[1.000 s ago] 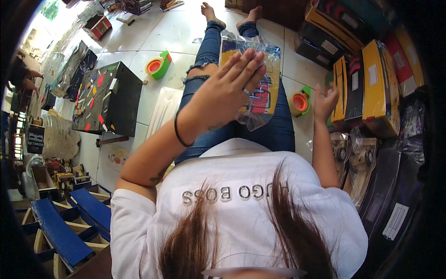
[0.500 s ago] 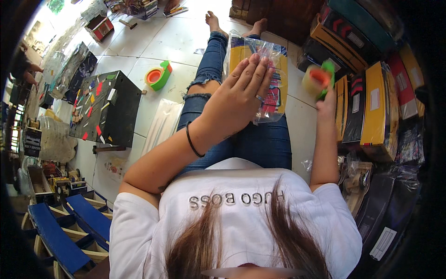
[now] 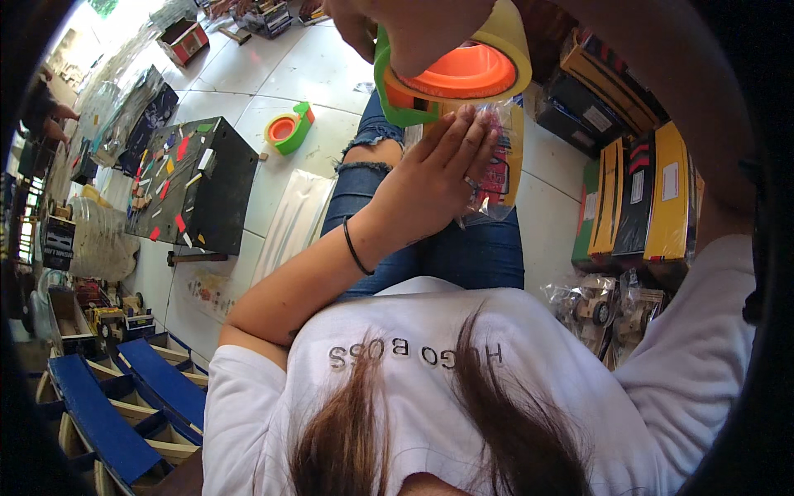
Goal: The person sits on the floor and wraps several toy boxes in clear plastic film using a handheld dispenser. They pull the film, wrap each box, and secure it with tape, then place the wrapped items aside.
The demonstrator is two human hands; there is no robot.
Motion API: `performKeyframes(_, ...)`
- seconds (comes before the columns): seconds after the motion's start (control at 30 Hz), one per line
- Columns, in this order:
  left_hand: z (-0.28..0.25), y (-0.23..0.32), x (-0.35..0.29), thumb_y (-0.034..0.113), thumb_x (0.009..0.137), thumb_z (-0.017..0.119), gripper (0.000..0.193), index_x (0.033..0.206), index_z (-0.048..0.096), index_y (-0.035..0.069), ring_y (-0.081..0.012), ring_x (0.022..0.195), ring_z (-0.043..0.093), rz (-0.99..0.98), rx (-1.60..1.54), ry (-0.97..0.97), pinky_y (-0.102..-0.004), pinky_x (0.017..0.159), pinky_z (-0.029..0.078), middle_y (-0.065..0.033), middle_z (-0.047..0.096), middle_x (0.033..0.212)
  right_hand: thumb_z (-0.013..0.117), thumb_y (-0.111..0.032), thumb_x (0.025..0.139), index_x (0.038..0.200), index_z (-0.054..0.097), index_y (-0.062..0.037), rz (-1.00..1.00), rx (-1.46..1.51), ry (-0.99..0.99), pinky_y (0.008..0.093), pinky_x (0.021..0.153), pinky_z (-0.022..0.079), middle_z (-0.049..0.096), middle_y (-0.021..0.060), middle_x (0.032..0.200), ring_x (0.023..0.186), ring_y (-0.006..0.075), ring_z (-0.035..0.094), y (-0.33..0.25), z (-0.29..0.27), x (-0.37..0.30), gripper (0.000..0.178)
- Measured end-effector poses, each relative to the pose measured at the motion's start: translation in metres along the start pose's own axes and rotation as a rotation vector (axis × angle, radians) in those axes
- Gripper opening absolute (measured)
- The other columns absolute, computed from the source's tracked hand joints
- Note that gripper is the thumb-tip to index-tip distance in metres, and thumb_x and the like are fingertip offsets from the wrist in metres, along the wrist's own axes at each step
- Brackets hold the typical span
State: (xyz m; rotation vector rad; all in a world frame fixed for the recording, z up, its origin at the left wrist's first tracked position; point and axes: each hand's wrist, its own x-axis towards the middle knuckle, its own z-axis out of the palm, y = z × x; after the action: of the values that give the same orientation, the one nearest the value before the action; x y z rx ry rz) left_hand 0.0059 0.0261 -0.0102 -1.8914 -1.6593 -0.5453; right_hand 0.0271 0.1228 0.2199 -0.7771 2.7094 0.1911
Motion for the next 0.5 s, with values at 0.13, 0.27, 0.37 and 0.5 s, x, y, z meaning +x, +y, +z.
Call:
performKeyframes(0.13,0.000,-0.004,-0.004,0.035,0.073,0.062,0.075,0.134,0.044,-0.005,-0.0334,0.130,0.042,0.004,-0.048,0.046,-0.0439,0.112,0.030,-0.0203,0.048,0.135,0.069,-0.006,0.070,0.113,0.064,-0.0051,0.044,-0.064,0.100,0.0380,0.087,0.048,0.055,0.0143,0.115,0.101,0.0281,0.058,0.003,0.014,-0.026,0.044)
performKeyframes(0.27,-0.002,-0.001,-0.009,0.037,0.073,0.064,0.079,0.136,0.042,-0.005,-0.0329,0.131,0.041,0.006,-0.091,0.038,-0.0437,0.112,0.029,-0.0202,0.046,0.137,0.071,-0.002,0.067,0.120,0.062,-0.0093,0.165,-0.090,0.246,0.0384,0.095,0.047,0.052,0.0122,0.124,0.111,0.0281,0.057,0.003,0.049,-0.073,0.054)
performKeyframes(0.37,-0.005,0.000,-0.013,0.039,0.075,0.061,0.076,0.136,0.043,-0.002,-0.0319,0.133,0.039,0.006,-0.115,-0.007,-0.0428,0.112,0.029,-0.0194,0.044,0.140,0.070,-0.004,0.069,0.119,0.063,-0.0109,0.278,-0.083,0.420,0.0388,0.089,0.051,0.054,0.0123,0.121,0.110,0.0302,0.059,-0.005,0.094,-0.123,0.051)
performKeyframes(0.5,-0.005,-0.003,-0.017,0.040,0.075,0.062,0.076,0.136,0.044,-0.001,-0.0306,0.135,0.037,0.027,-0.081,-0.023,-0.0418,0.113,0.029,-0.0184,0.043,0.142,0.073,-0.004,0.063,0.119,0.065,-0.0138,0.458,-0.102,0.485,0.0391,0.085,0.052,0.055,0.0115,0.121,0.106,0.0314,0.059,-0.025,0.143,-0.182,0.057)
